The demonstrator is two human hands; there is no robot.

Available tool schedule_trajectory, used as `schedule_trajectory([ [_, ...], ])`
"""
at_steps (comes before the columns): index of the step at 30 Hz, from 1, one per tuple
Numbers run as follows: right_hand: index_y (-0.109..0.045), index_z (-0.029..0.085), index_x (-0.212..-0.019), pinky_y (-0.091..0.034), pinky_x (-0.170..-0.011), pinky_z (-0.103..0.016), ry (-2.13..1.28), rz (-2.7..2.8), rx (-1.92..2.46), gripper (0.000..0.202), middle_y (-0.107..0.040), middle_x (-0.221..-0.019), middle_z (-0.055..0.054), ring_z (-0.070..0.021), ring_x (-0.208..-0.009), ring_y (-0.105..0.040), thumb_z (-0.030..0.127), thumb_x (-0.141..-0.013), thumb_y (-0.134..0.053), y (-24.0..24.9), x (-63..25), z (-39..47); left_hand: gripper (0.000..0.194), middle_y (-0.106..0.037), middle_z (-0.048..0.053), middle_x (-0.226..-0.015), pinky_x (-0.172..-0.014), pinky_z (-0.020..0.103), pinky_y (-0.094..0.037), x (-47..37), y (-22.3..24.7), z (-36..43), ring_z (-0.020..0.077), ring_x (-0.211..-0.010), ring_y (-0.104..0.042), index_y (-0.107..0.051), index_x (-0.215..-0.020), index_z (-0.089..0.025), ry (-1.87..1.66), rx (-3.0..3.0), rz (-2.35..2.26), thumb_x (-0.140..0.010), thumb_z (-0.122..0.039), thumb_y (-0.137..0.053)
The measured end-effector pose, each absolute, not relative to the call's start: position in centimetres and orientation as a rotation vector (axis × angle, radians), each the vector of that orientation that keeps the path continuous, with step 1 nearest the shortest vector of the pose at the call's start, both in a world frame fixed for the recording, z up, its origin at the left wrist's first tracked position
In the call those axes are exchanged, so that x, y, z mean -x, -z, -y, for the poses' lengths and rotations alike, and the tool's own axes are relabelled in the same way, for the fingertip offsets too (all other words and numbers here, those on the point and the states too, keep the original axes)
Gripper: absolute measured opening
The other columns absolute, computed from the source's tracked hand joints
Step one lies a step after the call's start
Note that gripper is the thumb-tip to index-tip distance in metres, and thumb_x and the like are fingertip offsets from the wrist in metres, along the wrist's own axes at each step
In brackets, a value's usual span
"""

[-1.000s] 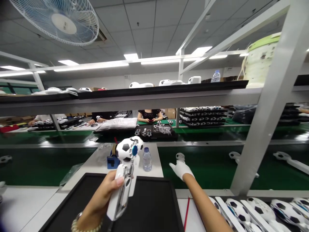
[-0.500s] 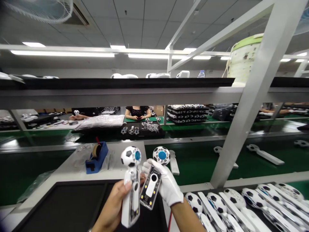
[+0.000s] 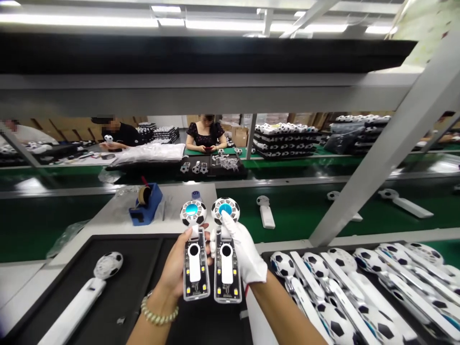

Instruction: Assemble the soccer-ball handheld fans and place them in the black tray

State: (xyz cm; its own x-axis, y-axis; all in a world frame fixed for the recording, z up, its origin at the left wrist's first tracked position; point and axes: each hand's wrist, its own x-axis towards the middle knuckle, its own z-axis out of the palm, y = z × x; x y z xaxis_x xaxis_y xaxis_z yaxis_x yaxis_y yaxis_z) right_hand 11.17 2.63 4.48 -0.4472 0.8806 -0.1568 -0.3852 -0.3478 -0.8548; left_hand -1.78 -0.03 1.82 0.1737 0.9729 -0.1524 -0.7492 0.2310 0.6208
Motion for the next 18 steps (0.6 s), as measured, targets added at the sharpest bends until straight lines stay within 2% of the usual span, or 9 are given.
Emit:
schedule_trajectory([
  [4,-0.061,0.011,-0.078,-0.048,-0.050,-0.027,-1.934,0.985,0.820,0.051,-0.060,-0.057,-0.001,-0.0107,-0.046,-0.055,0.059,-0.084,-0.043,-4.2,-11.3,-2.9,0.039,-0.059,0.003,-0.056,-0.051,0.022,-0.045,1.8,-1.8,0.1,0.0110,-0.048,-0.056,-0.061,-0.082,-0.009,-1.228,-0.496,-0.647,-0.084,-0.046,-0.048],
  [7,-0.059,0.011,-0.092,-0.050,-0.056,-0.025,-1.884,1.000,0.823,0.038,-0.061,-0.074,0.000,-0.0088,-0.059,-0.057,0.047,-0.088,-0.046,-3.6,-11.7,-3.4,0.037,-0.060,0.003,-0.058,-0.052,0.023,-0.046,1.8,-1.6,-0.1,0.0123,-0.049,-0.057,-0.061,-0.083,-0.010,-1.238,-0.495,-0.639,-0.084,-0.045,-0.048],
  [10,-0.057,0.012,-0.101,-0.052,-0.062,-0.027,-1.803,1.045,0.833,0.031,-0.061,-0.088,-0.003,-0.0114,-0.071,-0.059,0.039,-0.088,-0.049,-3.2,-11.9,-3.8,0.037,-0.061,0.003,-0.058,-0.051,0.023,-0.046,1.8,-1.7,-0.2,0.0123,-0.050,-0.057,-0.060,-0.083,-0.010,-1.230,-0.489,-0.629,-0.084,-0.045,-0.048],
  [15,-0.057,0.012,-0.101,-0.052,-0.064,-0.028,-1.641,1.193,0.859,0.029,-0.061,-0.091,-0.003,-0.0120,-0.074,-0.060,0.037,-0.088,-0.050,-3.1,-12.1,-3.8,0.037,-0.061,0.003,-0.058,-0.051,0.023,-0.046,1.7,-1.8,-0.1,0.0117,-0.049,-0.056,-0.061,-0.081,-0.011,-1.216,-0.505,-0.609,-0.085,-0.045,-0.046],
  [18,-0.058,0.012,-0.101,-0.052,-0.070,-0.031,-1.528,1.301,0.854,0.026,-0.061,-0.095,-0.004,-0.0132,-0.080,-0.060,0.033,-0.086,-0.055,-3.3,-12.2,-3.6,0.026,-0.065,0.003,-0.063,-0.056,0.024,-0.048,2.0,-1.3,-0.1,0.0125,-0.054,-0.059,-0.063,-0.085,-0.013,-1.297,-0.626,-0.717,-0.080,-0.037,-0.056],
])
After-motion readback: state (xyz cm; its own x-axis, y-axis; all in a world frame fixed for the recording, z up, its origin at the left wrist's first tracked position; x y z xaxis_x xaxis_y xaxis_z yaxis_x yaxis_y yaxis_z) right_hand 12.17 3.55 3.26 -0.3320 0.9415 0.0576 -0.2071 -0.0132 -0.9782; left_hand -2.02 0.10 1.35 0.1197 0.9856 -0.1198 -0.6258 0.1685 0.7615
